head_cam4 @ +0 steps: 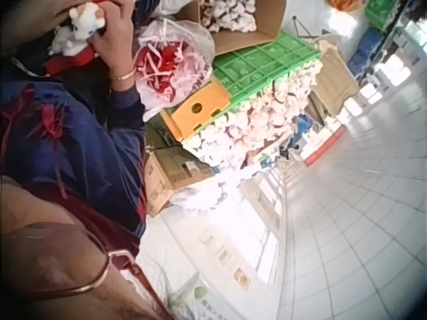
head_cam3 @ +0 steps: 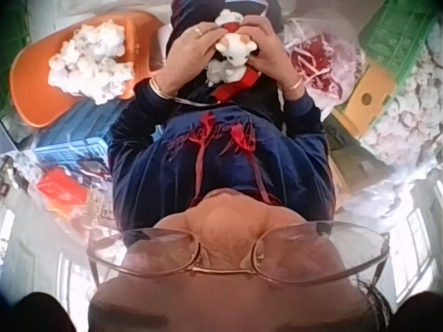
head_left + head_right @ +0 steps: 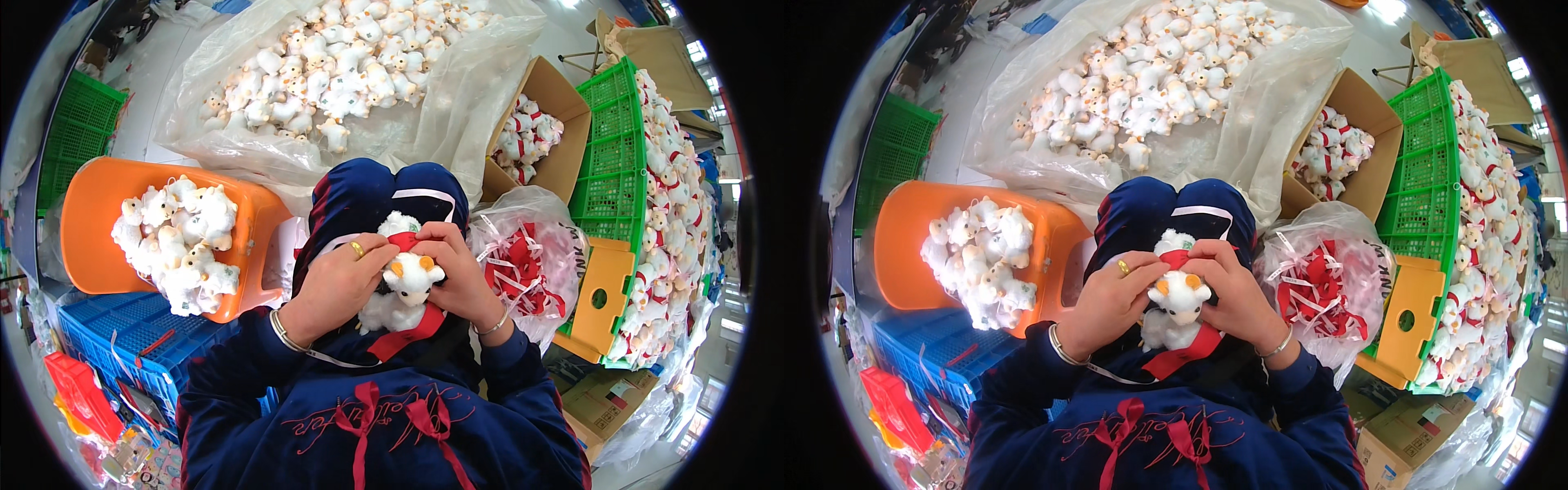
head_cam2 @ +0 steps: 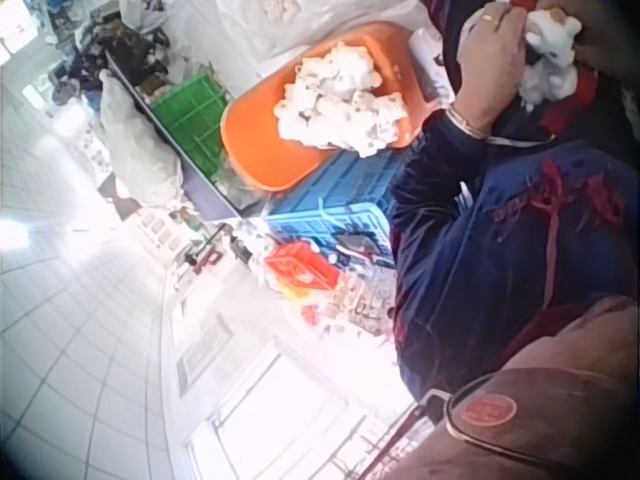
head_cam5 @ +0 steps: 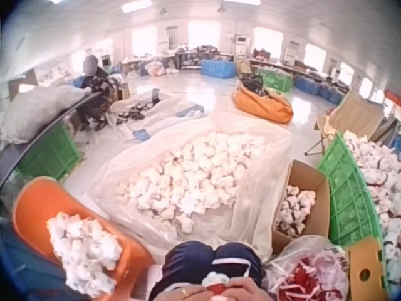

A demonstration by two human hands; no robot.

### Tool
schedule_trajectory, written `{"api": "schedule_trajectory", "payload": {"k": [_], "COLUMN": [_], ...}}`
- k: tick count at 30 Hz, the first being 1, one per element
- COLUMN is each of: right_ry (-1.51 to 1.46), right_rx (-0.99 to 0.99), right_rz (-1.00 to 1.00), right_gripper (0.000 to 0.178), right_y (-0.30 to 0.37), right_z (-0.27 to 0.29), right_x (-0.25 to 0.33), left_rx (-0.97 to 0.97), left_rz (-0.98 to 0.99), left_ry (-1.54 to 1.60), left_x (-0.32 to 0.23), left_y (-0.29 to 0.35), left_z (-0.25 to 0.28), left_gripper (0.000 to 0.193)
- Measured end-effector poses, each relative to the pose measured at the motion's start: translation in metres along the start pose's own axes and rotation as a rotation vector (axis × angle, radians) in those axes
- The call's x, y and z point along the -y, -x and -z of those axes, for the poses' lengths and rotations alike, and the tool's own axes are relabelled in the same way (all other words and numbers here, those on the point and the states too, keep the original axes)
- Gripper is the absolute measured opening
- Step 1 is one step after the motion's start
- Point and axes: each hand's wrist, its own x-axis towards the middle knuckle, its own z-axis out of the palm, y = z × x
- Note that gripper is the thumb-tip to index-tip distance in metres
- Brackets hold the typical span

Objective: The person sits on the floor and ties red ribbons around the necks of small white plush toys. They pick up each toy, wrap the ribbon, and tie a knot, repeating the process for multiple items.

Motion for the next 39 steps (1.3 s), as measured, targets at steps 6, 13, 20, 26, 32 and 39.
{"api": "schedule_trajectory", "payload": {"k": [6, 13, 20, 26, 32, 39], "right_ry": [-0.023, 0.009, 0.249, -0.157, -0.342, 0.125], "right_rx": [0.006, 0.132, -0.088, -0.037, -0.182, 0.098], "right_rz": [-0.057, -0.089, -0.144, -0.193, -0.313, -0.094], "right_gripper": [0.058, 0.06, 0.029, 0.012, 0.016, 0.019], "right_y": [0.002, -0.008, -0.014, -0.018, -0.016, -0.026], "right_z": [0.001, 0.036, -0.001, -0.004, 0.015, 0.002], "right_x": [0.003, 0.029, 0.052, 0.05, 0.05, 0.051], "left_rx": [0.05, -0.065, -0.071, -0.092, -0.093, -0.068], "left_rz": [-0.045, -0.029, -0.024, -0.003, 0.0, -0.005], "left_ry": [0.14, 0.101, 0.086, 0.124, 0.111, 0.11], "left_x": [0.005, 0.013, 0.016, 0.015, 0.019, 0.016], "left_y": [0.006, 0.006, 0.006, 0.009, 0.01, 0.006], "left_z": [-0.008, -0.032, -0.043, -0.043, -0.041, -0.042], "left_gripper": [0.073, 0.064, 0.065, 0.071, 0.078, 0.079]}}
